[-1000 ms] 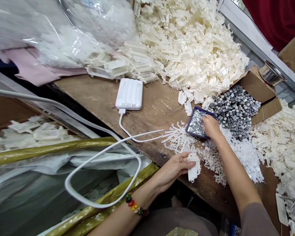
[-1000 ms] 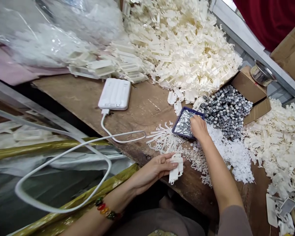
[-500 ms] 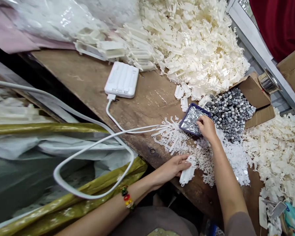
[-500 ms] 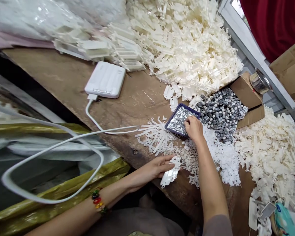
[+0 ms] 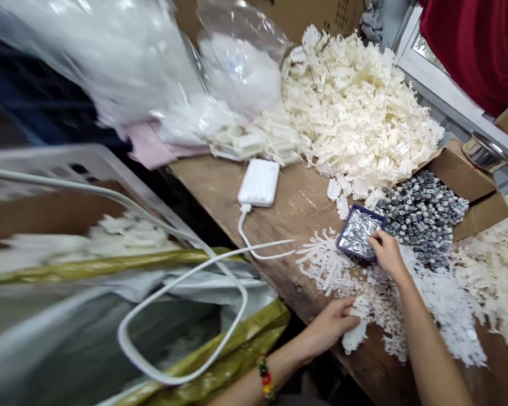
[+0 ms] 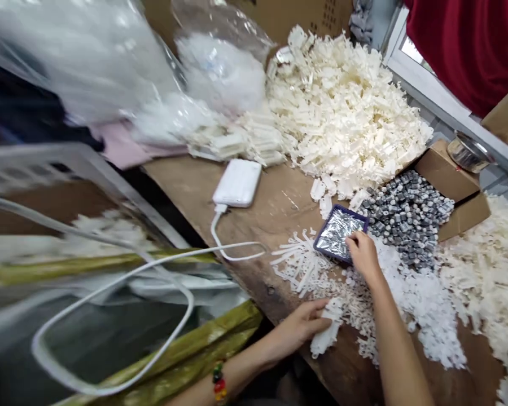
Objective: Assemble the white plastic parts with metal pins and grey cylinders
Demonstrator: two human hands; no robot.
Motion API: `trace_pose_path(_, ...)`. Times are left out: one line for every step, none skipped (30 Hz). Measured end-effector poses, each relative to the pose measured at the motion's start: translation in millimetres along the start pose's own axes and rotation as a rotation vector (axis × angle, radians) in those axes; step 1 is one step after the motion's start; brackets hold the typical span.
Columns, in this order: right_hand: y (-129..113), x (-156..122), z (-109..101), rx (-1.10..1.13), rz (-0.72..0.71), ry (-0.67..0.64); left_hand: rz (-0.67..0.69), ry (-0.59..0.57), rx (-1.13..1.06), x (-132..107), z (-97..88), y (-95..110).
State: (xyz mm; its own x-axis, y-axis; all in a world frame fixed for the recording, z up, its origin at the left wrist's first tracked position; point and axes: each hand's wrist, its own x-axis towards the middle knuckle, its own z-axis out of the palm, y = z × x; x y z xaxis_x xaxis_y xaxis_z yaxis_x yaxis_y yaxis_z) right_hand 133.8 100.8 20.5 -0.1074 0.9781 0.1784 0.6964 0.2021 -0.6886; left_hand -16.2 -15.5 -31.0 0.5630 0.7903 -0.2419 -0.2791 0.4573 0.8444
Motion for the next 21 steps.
trace_pose_path(-0.5,-10.8,-0.4,0.126,0.042,-0.032,-0.009,0.007,0.013,-1.7,-0.3,-1.0)
trace_pose_path(-0.9,-23.0,-1.5,0.231,0.090,-0.081,-0.021,0.008,0.028,-2.8,-0.6,-2.2)
trace_pose_path(-1.4,-36.1,-3.5,0.305,0.129,-0.127,-0.030,0.007,0.017,-3.3,-0.7,-3.5)
trace_pose_path(-2.2,-49.8,-6.5,0.344,0.161,-0.166,-0.036,0.010,-0.002,-3.4,-0.4,-4.7)
trace_pose_path(-3.3,-63.3,-10.3,0.349,0.182,-0.192,-0.041,0.015,-0.020,-2.9,0.4,-5.9)
trace_pose_path(-4.8,-76.1,-14.6,0.327,0.191,-0.203,-0.045,0.022,-0.041,-2.1,1.8,-6.8)
trace_pose_path(-6.6,-87.6,-18.9,0.286,0.195,-0.205,-0.049,0.029,-0.059,-1.0,3.5,-7.5)
trace_pose_path(-8.5,-97.6,-22.6,0.238,0.193,-0.202,-0.050,0.040,-0.079,0.2,5.3,-7.9)
trace_pose_path(-10.2,-105.8,-25.3,0.190,0.188,-0.196,-0.047,0.047,-0.097,1.5,6.9,-8.0)
trace_pose_path(-11.6,-112.3,-26.8,0.148,0.181,-0.189,-0.030,0.049,-0.088,2.7,8.3,-7.8)
trace_pose_path(-12.5,-117.2,-27.0,0.112,0.172,-0.181,-0.013,0.053,-0.086,3.7,9.4,-7.3)
trace_pose_path(-13.0,-120.7,-26.1,0.083,0.162,-0.173,-0.001,0.057,-0.084,4.5,10.1,-6.7)
trace_pose_path(-13.1,-122.9,-24.5,0.059,0.152,-0.167,0.001,0.056,-0.079,5.1,10.6,-6.0)
trace_pose_path(-12.8,-124.2,-22.6,0.036,0.140,-0.160,-0.002,0.055,-0.079,5.5,10.9,-5.4)
trace_pose_path(-12.3,-124.5,-20.7,0.009,0.127,-0.153,-0.008,0.051,-0.077,5.8,11.0,-5.0)
trace_pose_path(-11.8,-124.2,-19.1,-0.025,0.112,-0.145,-0.013,0.044,-0.075,6.0,11.1,-4.9)
trace_pose_path(-11.3,-123.5,-17.9,-0.062,0.095,-0.141,-0.017,0.039,-0.071,6.1,11.1,-5.1)
trace_pose_path(-10.9,-122.6,-17.1,-0.104,0.078,-0.139,-0.018,0.036,-0.065,6.3,11.0,-5.5)
trace_pose_path(-10.9,-121.8,-16.6,-0.149,0.060,-0.143,-0.017,0.034,-0.057,6.5,10.9,-6.0)
trace_pose_path(-11.4,-121.2,-16.2,-0.201,0.042,-0.151,-0.019,0.032,-0.047,6.7,10.7,-6.5)
trace_pose_path(-12.4,-121.0,-15.5,-0.260,0.026,-0.162,-0.019,0.030,-0.033,6.9,10.6,-7.0)
